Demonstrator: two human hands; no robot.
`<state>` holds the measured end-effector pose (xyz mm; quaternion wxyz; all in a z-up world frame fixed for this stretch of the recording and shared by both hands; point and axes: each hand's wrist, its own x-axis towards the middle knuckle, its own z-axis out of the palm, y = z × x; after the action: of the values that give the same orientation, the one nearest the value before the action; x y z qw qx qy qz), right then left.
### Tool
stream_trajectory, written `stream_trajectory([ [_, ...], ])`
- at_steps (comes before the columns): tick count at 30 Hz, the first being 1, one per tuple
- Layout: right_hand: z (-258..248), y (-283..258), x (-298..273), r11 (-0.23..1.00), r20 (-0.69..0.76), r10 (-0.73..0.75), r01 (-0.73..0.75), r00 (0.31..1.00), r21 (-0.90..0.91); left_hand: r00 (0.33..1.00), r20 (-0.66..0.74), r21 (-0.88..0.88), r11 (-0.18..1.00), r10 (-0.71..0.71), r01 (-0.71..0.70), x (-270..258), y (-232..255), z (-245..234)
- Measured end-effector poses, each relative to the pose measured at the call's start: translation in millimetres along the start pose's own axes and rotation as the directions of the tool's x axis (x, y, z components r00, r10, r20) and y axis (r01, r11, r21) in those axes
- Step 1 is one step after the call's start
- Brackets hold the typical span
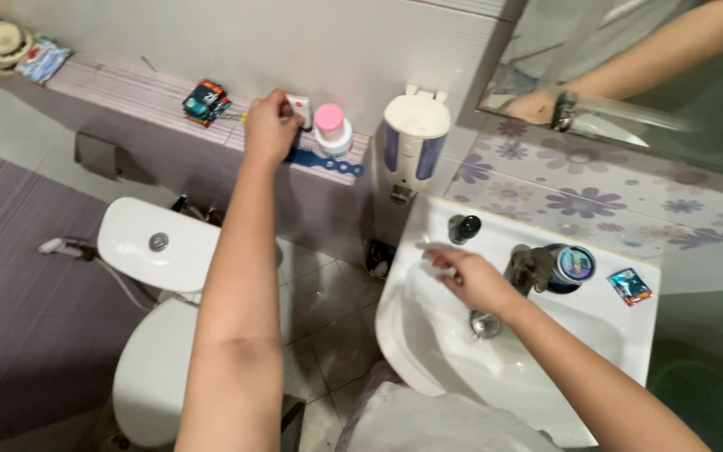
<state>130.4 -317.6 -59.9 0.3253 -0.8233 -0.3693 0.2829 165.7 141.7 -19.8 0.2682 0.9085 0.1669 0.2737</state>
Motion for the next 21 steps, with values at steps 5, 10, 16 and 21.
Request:
stream_trajectory([
  [5,-40.8,21.3,11.9,0.976,-0.337,0.054,-0.121,0.94,-0.183,0.999,0.04,-0.003,0.999,-0.035,0.035,-3.0,12.3,-7.2],
  [10,-59.4,22.5,33.3,0.893,-0.503,-0.164,-0.089,0.848,-0.441,0.994,0.077,-0.003,0.997,-0.081,0.082,-12.7,19.3,-18.3],
  [16,-33.0,32.7,32.4,0.876,-0.252,0.201,-0.289,0.947,-0.385,0.94,-0.34,-0.049,0.998,0.018,-0.037,-83.1,80.8,-48.7],
  [21,24.7,34.9,-18.1,0.967,-0.351,0.048,-0.131,0.935,-0.216,0.939,-0.158,-0.011,0.95,0.305,-0.311,-236.8,140.1,5.2],
])
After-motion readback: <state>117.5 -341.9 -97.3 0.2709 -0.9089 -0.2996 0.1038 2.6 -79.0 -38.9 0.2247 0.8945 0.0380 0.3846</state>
